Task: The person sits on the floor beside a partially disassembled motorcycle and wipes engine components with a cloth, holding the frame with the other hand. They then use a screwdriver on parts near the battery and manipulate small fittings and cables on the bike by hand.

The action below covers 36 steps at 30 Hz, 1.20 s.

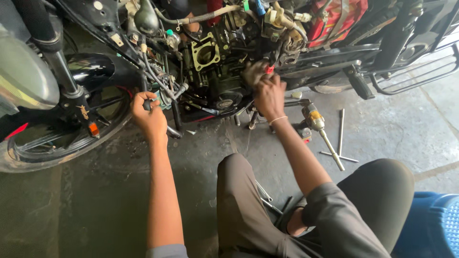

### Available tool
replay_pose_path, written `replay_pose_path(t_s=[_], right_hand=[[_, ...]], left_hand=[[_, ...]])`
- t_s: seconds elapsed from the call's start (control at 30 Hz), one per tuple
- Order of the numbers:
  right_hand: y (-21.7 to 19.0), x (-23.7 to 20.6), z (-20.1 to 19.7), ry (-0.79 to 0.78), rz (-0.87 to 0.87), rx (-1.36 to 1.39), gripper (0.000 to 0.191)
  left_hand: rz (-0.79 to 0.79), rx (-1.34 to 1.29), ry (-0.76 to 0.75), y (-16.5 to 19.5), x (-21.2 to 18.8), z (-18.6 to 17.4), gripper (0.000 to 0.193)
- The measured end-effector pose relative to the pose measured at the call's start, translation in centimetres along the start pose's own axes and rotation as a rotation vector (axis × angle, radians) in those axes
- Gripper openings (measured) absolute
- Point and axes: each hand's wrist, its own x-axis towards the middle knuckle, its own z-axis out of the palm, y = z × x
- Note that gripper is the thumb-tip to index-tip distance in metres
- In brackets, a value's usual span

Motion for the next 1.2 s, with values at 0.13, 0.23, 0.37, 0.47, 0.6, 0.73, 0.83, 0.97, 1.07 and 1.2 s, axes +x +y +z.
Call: replay_pose_path(t_s=[0.13,0.23,0.37,0.47,0.6,0.73,0.83,0.97,1.07,1.2], right_hand=[[-0.5,-2.3,1.5,0.035,-0.234,0.269,0.020],[-0.3,-3.9,1.0,-0.041,0.211,0.352,0.005],[-1.2,-2.9,-0.2,0.190,0.049,0.293,0.021],[-3.0,-0.7,-0.4,0.169,-0.212,0.080,0.039],[-3.8,0.5,-1.3,0.057,-0.293,0.062,0.051],[-3.6,1.0,-1.2,-0.117,-0.102,0.163,0.040],[-3.5,1.9,-0.2,-0.036,-0.118,0.049,0.035],[-2.7,2.2,-0.3,-0.330,0.336,0.816,0.039],[-3.7,1.3,0.1,-0.081,0.081,0.677,0.035],[-8.4,0.4,1.5,-0.042,-0.351,0.179,0.034]], left_hand=[[0.074,-0.013,-0.002,0.1,-0.3,-0.4,0.030],[0.081,-0.018,-0.002,0.2,-0.5,-0.7,0.030],[0.010,-0.065,0.001,0.3,-0.5,-0.5,0.027],[0.045,-0.014,0.015,0.3,-0.5,-0.3,0.024],[0.143,0.032,0.047,0.4,-0.5,-0.4,0.025],[0.139,-0.001,0.039,0.7,-0.4,-0.6,0.026],[0.140,-0.031,0.057,0.8,-0.5,-0.6,0.028],[0.036,-0.079,0.027,0.6,-0.4,-0.9,0.026],[0.123,-0.023,0.041,0.4,-0.1,-1.0,0.024],[0.049,-0.060,0.045,0.1,0.2,-1.0,0.025]])
